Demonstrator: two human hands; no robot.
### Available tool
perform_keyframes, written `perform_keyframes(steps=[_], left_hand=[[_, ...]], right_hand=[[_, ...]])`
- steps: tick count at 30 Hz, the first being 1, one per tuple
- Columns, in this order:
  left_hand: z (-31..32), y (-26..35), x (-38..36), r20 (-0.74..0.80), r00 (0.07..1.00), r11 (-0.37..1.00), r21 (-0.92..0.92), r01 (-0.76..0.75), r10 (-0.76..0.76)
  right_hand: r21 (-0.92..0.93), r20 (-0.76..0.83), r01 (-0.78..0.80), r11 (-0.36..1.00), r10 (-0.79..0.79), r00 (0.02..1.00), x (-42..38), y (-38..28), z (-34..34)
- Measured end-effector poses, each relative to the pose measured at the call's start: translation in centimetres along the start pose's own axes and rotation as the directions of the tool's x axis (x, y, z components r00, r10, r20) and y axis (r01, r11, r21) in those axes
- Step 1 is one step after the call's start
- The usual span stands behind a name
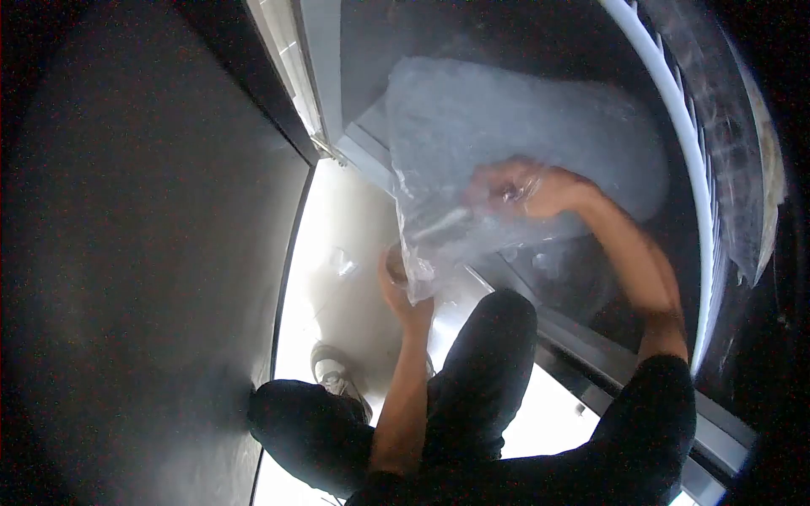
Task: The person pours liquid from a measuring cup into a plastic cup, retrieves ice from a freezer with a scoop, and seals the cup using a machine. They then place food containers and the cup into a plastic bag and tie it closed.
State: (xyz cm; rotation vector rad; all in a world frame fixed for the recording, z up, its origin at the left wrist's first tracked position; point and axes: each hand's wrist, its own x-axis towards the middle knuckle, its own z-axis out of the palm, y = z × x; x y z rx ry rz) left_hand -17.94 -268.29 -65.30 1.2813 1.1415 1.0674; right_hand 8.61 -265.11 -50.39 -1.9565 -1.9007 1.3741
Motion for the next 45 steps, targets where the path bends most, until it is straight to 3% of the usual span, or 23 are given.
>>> perform_keyframes(steps=[2, 4, 6, 9, 11, 12, 14, 17, 19, 22, 25, 27, 30, 33, 39, 42, 44, 45], left_hand=[[0.1, 0.9, 0.4, -0.012, 1.0, 1.0, 0.006, -0.021, 0.021], [0.0, 0.6, 0.5, -0.014, 0.999, 0.999, 0.013, -0.041, 0.041], [0.0, -0.8, 0.2, -0.008, 0.995, 0.983, 0.154, -0.096, 0.099], [0.3, 0.1, -0.2, -0.024, 0.999, 0.999, 0.04, 0.035, -0.034], [0.3, -0.4, -0.7, -0.033, 0.999, 0.998, 0.051, 0.021, -0.019], [0.3, -0.6, -0.9, -0.038, 0.999, 0.998, 0.061, 0.005, -0.003], [0.3, -0.3, -0.8, -0.027, 0.999, 0.996, 0.082, -0.031, 0.033], [0.3, 0.5, -0.8, -0.013, 0.999, 0.988, 0.147, -0.038, 0.041], [-0.1, 0.8, -0.5, -0.007, 1.0, 0.981, 0.192, -0.004, 0.005], [-0.5, 0.7, -0.1, -0.012, 0.999, 0.997, 0.065, 0.042, -0.042], [-1.0, 0.7, 0.2, 0.013, 0.999, 0.984, 0.173, -0.052, 0.05], [-0.8, 0.7, 0.0, -0.068, 0.99, 0.966, 0.237, -0.106, 0.125], [-0.8, 0.5, 0.3, -0.03, 0.994, 0.979, 0.176, -0.098, 0.105], [-1.1, 1.3, 0.0, -0.143, 0.989, 0.994, 0.11, -0.019, 0.034], [-1.4, 0.6, 0.5, -0.15, 0.979, 0.978, 0.181, -0.106, 0.134], [-1.6, 0.8, 0.8, -0.112, 0.99, 0.991, 0.111, -0.07, 0.082], [-1.6, 1.4, 1.0, -0.112, 0.991, 0.995, 0.072, -0.064, 0.072], [-1.6, 1.7, 1.0, -0.11, 0.993, 0.998, 0.029, -0.05, 0.053]], right_hand=[[0.008, -0.102, 0.124, 0.992, -0.123, 0.987, 0.8, -2.5, -1.5], [0.004, -0.128, 0.152, 0.988, -0.151, 0.98, 1.2, -2.6, -1.1], [-0.003, -0.153, 0.176, 0.984, -0.174, 0.973, 1.3, -2.6, -0.6], [-0.111, -0.073, 0.049, 0.993, -0.057, 0.996, 1.0, -3.6, -0.3], [-0.158, 0.169, -0.153, 0.975, 0.18, 0.969, 0.7, -5.4, -1.7], [-0.157, 0.169, -0.154, 0.976, 0.18, 0.969, 0.7, -4.6, -1.4], [0.038, 0.187, 0.024, 0.999, -0.03, 0.982, 1.1, -1.2, 0.1], [0.125, 0.116, 0.082, 0.989, -0.096, 0.989, 2.1, 1.5, 4.0], [0.192, 0.169, 0.021, 0.981, -0.054, 0.984, 2.4, 0.6, 3.3], [0.241, 0.237, -0.056, 0.969, -0.003, 0.972, 2.9, 0.1, 2.6], [0.203, 0.281, -0.055, 0.978, -0.004, 0.96, 3.8, 0.4, 1.7], [0.171, 0.319, -0.047, 0.984, -0.01, 0.948, 4.0, 0.5, 1.3], [0.178, 0.39, -0.083, 0.98, 0.007, 0.921, 3.7, -0.5, 0.3], [0.183, 0.389, -0.106, 0.977, 0.027, 0.921, 3.1, -0.7, 0.2], [0.19, 0.383, -0.131, 0.973, 0.049, 0.923, 2.8, -0.1, 0.4], [0.141, 0.388, -0.195, 0.971, 0.127, 0.913, 3.1, 0.8, 1.1], [0.193, 0.232, -0.361, 0.912, 0.316, 0.92, 2.4, 1.1, 2.0], [0.193, 0.227, -0.359, 0.913, 0.314, 0.922, 2.5, 3.1, 2.9]])
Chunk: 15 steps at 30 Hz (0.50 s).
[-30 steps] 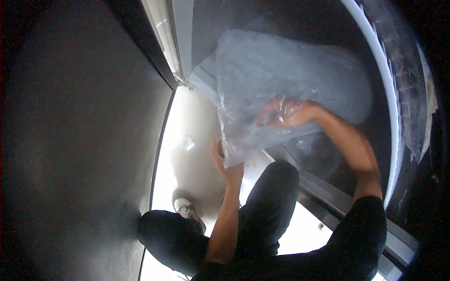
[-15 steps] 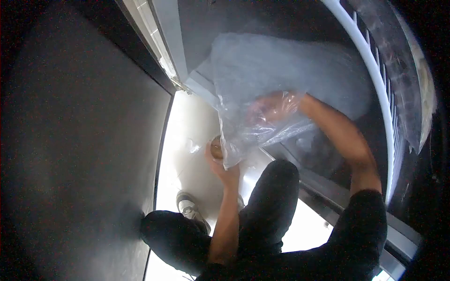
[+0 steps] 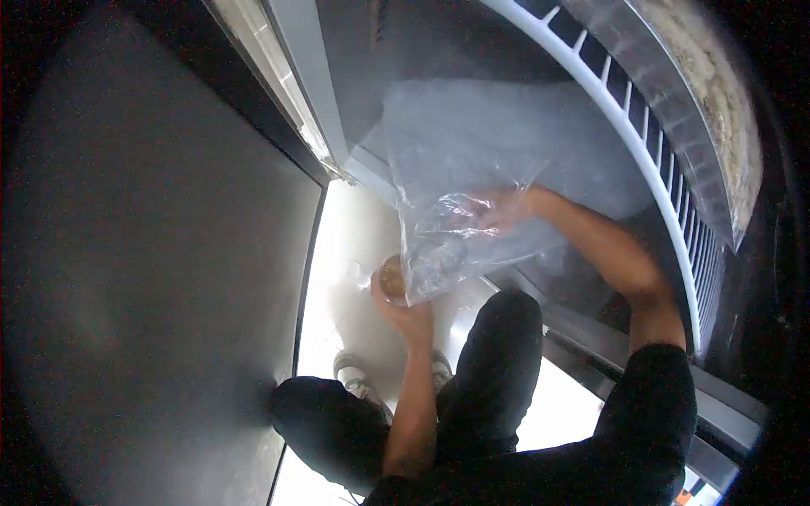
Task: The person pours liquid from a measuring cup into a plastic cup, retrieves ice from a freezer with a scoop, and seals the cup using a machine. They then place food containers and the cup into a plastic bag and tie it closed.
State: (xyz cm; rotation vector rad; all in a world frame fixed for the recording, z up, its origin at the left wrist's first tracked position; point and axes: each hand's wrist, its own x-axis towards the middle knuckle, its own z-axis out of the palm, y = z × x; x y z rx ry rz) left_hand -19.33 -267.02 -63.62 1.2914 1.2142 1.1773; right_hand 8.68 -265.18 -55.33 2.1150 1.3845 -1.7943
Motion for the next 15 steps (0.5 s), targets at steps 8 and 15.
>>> perform_keyframes(steps=[8, 15], left_hand=[[-1.4, 0.6, -0.5, 0.03, 0.998, 0.993, 0.111, 0.046, -0.05], [-3.6, 2.6, -1.8, -0.084, 0.988, 0.962, 0.234, 0.144, -0.127]], right_hand=[[0.057, -0.028, 0.288, 0.956, -0.286, 0.958, 3.7, 11.8, -2.2], [0.893, -0.21, 0.179, 0.413, 0.032, 0.977, -7.9, 1.9, -1.7]])
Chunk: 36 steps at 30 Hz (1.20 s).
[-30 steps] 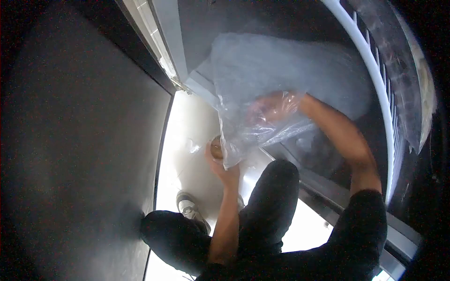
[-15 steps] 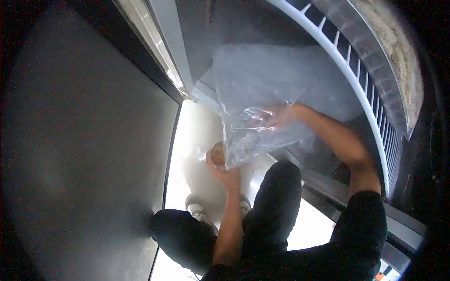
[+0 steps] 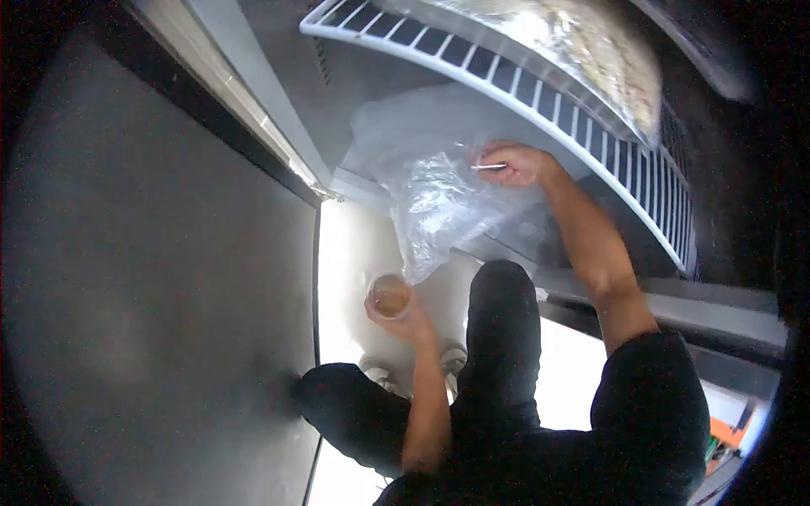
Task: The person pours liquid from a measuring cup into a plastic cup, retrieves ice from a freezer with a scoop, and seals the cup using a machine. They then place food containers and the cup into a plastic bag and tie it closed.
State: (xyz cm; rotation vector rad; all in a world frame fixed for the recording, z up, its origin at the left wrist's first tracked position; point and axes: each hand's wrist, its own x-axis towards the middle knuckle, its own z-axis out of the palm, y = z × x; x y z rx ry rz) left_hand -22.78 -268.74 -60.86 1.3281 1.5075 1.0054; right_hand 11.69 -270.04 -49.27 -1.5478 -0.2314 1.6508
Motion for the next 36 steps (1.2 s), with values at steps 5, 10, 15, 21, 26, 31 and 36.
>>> perform_keyframes(steps=[5, 10, 15, 21, 26, 31, 36], left_hand=[[-3.3, 4.3, -0.3, 0.059, 0.998, 0.999, -0.015, 0.033, -0.032], [-4.8, 8.2, 0.9, 0.123, 0.987, 0.991, -0.099, -0.09, 0.102], [-4.9, 12.3, 2.1, 0.242, 0.949, 0.961, -0.237, -0.142, 0.2], [-2.1, 15.4, 2.2, 0.354, 0.887, 0.924, -0.344, -0.169, 0.294], [0.4, 15.8, 1.9, 0.458, 0.823, 0.929, -0.303, -0.212, 0.337], [3.2, 14.8, 2.1, 0.521, 0.787, 0.916, -0.379, -0.134, 0.331], [3.1, 14.9, 2.2, 0.552, 0.754, 0.924, -0.327, -0.198, 0.357]], right_hand=[[0.05, -0.314, 0.211, 0.976, -0.185, 0.931, -6.1, -0.1, 3.1], [0.115, -0.48, 0.299, 0.947, -0.21, 0.852, -9.9, 1.4, 4.6], [0.094, -0.523, 0.389, 0.916, -0.287, 0.803, -12.7, 3.9, 7.6], [0.396, -0.48, 0.541, 0.742, -0.335, 0.811, -13.8, 10.5, 7.8], [0.338, -0.498, 0.476, 0.812, -0.275, 0.823, -17.7, 9.0, 11.4], [0.154, -0.43, 0.287, 0.946, -0.198, 0.881, -20.5, 4.8, 14.5], [-0.521, -0.501, 0.141, 0.842, -0.435, 0.748, -21.0, 2.2, 17.0]])
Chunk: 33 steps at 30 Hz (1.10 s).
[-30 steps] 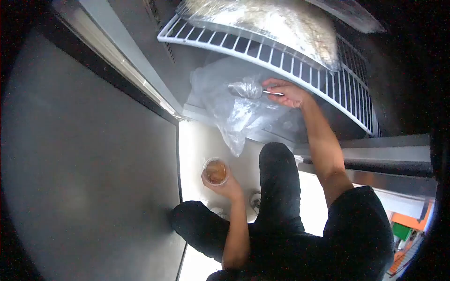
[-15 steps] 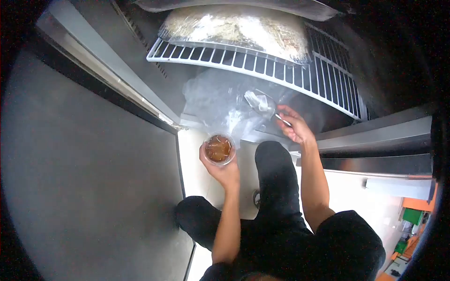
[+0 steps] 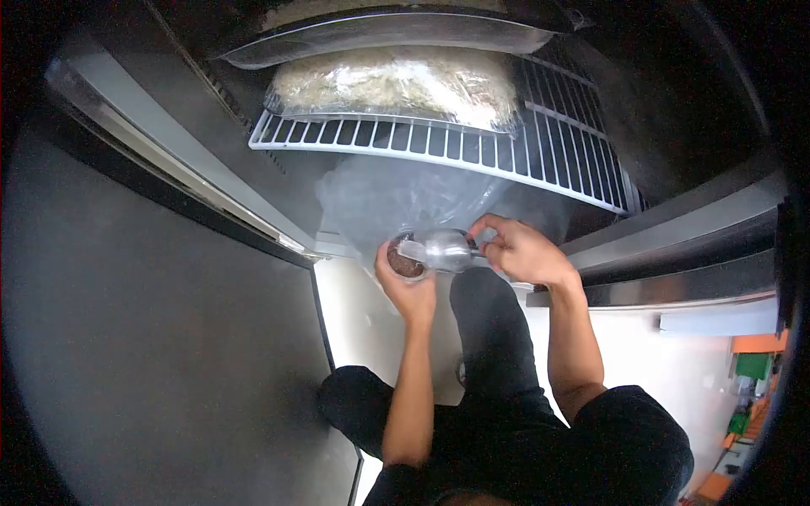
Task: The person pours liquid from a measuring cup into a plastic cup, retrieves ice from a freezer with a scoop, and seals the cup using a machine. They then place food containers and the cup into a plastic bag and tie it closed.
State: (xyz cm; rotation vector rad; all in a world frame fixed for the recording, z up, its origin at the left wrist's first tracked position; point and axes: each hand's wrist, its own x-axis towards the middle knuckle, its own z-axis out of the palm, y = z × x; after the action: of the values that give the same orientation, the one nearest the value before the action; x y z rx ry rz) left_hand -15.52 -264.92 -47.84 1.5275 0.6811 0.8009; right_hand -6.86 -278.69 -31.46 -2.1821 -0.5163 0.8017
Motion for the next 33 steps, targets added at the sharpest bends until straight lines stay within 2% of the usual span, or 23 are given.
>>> perform_keyframes(steps=[1, 2, 4, 5, 7, 8, 10, 12, 13, 15, 16, 17, 18, 19, 21, 23, 25, 28, 29, 30, 31, 32, 33], left_hand=[[-0.2, 0.2, 0.2, -0.002, 1.0, 1.0, -0.02, -0.001, 0.001], [-0.4, 0.5, 0.2, -0.005, 1.0, 1.0, -0.018, -0.003, 0.003], [-0.9, 0.9, 0.3, 0.036, 0.999, 0.998, -0.056, 0.016, -0.014], [-1.2, 1.0, 0.5, 0.033, 0.999, 0.999, -0.052, 0.013, -0.011], [-1.7, 1.3, 0.5, 0.056, 0.998, 0.987, -0.152, 0.043, -0.035], [-2.1, 1.6, 0.6, 0.051, 0.998, 0.988, -0.148, 0.044, -0.037], [-3.0, 2.0, 0.6, 0.054, 0.997, 0.989, -0.128, 0.068, -0.061], [-3.9, 2.6, 0.2, 0.042, 0.997, 0.991, -0.114, 0.075, -0.07], [-4.4, 3.1, 0.1, 0.032, 0.997, 0.991, -0.108, 0.075, -0.072], [-5.4, 4.0, -0.8, 0.005, 0.999, 0.996, -0.087, 0.037, -0.037], [-6.2, 4.7, -1.2, -0.014, 1.0, 0.997, -0.075, 0.0, -0.001], [-7.2, 5.9, -1.7, -0.025, 1.0, 0.998, -0.06, 0.01, -0.011], [-8.4, 7.7, -2.8, -0.035, 0.999, 1.0, 0.006, -0.007, 0.008], [-9.3, 9.9, -3.7, -0.041, 0.999, 0.997, 0.065, -0.029, 0.032], [-12.0, 14.6, -6.3, -0.097, 0.993, 0.993, 0.094, -0.065, 0.074], [-15.2, 21.5, -9.6, -0.112, 0.993, 0.998, 0.025, 0.052, -0.049], [-18.3, 30.2, -13.1, -0.159, 0.985, 0.993, 0.076, 0.085, -0.072], [-22.3, 41.9, -18.0, -0.205, 0.965, 0.971, 0.139, 0.196, -0.165], [-23.4, 45.6, -19.5, -0.212, 0.947, 0.966, 0.033, 0.255, -0.242], [-24.2, 48.8, -21.0, -0.213, 0.948, 0.971, 0.001, 0.24, -0.235], [-25.1, 51.6, -22.0, -0.21, 0.953, 0.975, -0.03, 0.218, -0.219], [-25.8, 54.5, -22.9, -0.222, 0.946, 0.972, -0.027, 0.235, -0.235], [-26.6, 57.3, -23.7, -0.185, 0.93, 0.948, -0.082, 0.307, -0.317]], right_hand=[[-0.192, -0.071, 0.169, 0.967, -0.185, 0.98, -0.4, -0.5, 0.2], [-0.19, -0.068, 0.173, 0.967, -0.188, 0.98, -0.8, -0.9, 0.2], [-0.205, -0.195, 0.128, 0.97, -0.169, 0.966, -1.5, -1.2, 0.0], [-0.202, -0.193, 0.133, 0.97, -0.172, 0.966, -1.2, -0.4, 0.0], [-0.083, -0.369, 0.118, 0.99, -0.14, 0.919, -0.2, 1.5, 0.1], [-0.122, -0.381, 0.015, 0.992, -0.061, 0.923, 0.5, 1.5, 0.1], [-0.255, -0.494, 0.003, 0.967, -0.133, 0.859, 5.2, 5.3, 1.6], [-0.294, -0.395, -0.137, 0.946, 0.011, 0.919, 9.5, 6.7, 2.3], [-0.291, -0.387, -0.129, 0.948, 0.007, 0.922, 11.0, 7.1, 2.8], [-0.47, -0.463, -0.132, 0.873, -0.116, 0.879, 12.7, 7.3, 4.3], [-0.621, -0.503, -0.194, 0.759, -0.197, 0.841, 10.2, 4.1, 4.6], [-0.622, -0.487, -0.182, 0.762, -0.194, 0.852, 9.1, 3.7, 5.6], [-0.591, -0.545, -0.045, 0.805, -0.358, 0.758, 7.2, 3.3, 6.5], [-0.568, -0.607, 0.097, 0.817, -0.496, 0.621, 5.1, 2.6, 7.0], [-0.266, -0.514, 0.349, 0.898, -0.439, 0.737, 0.5, -0.8, 9.2], [0.154, -0.273, 0.284, 0.946, -0.236, 0.933, -4.9, -6.1, 10.1], [0.161, -0.182, 0.393, 0.905, -0.364, 0.913, -9.2, -11.7, 9.9], [0.264, -0.147, 0.592, 0.761, -0.575, 0.805, -16.6, -23.1, 8.2], [0.369, -0.107, 0.556, 0.745, -0.56, 0.822, -18.9, -26.5, 7.9], [0.433, -0.027, 0.475, 0.766, -0.516, 0.856, -20.8, -28.7, 7.9], [0.394, 0.079, 0.362, 0.845, -0.424, 0.902, -23.0, -31.5, 7.6], [0.323, 0.088, 0.353, 0.878, -0.4, 0.912, -24.7, -33.4, 8.1], [0.245, 0.094, 0.345, 0.906, -0.376, 0.922, -26.2, -34.9, 8.6]])
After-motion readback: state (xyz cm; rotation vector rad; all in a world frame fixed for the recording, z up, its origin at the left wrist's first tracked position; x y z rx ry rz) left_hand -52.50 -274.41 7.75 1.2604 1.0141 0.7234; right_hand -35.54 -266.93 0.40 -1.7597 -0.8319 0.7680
